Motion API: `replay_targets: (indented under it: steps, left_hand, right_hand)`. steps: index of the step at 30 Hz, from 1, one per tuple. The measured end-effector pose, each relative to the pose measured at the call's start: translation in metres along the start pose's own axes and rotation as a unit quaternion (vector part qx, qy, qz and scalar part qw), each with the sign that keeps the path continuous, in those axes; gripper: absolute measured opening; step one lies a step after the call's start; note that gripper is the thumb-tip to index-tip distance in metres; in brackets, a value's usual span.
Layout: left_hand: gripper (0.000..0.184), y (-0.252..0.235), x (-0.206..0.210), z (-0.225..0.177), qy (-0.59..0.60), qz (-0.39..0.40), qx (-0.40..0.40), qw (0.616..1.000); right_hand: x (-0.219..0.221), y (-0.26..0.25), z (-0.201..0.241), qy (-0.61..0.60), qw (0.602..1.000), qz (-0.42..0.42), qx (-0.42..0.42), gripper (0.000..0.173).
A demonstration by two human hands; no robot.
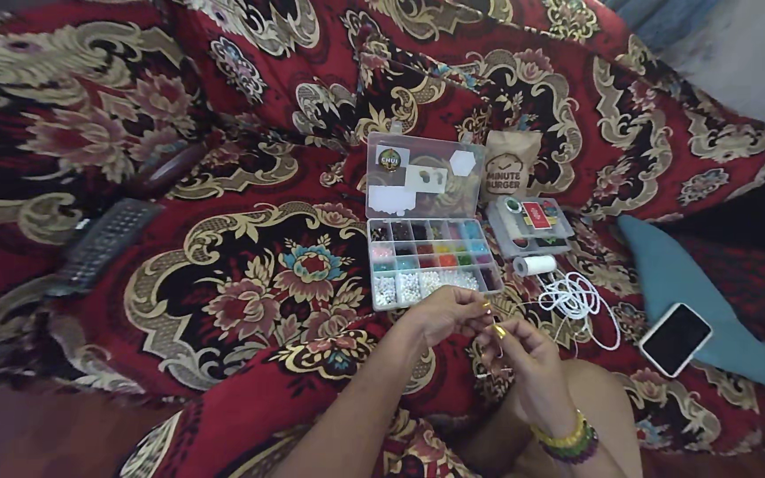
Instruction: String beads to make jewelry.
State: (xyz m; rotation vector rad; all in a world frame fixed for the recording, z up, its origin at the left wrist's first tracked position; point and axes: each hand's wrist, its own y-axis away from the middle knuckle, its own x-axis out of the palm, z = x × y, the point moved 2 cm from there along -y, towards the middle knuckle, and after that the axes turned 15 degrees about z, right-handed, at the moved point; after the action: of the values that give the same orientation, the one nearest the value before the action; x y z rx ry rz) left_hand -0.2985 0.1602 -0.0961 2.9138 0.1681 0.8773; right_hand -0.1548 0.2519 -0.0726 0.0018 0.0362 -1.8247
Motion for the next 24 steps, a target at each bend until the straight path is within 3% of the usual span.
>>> replay_targets:
  steps: [24]
  left_hand:
    - [0.018,-0.0012,-0.0013,0.0022,-0.034,0.023,-0.027,0.999]
  right_hand:
    - [0.0009,0.0005,-0.0056,0.013,1.0,0.004,0.002,0.018]
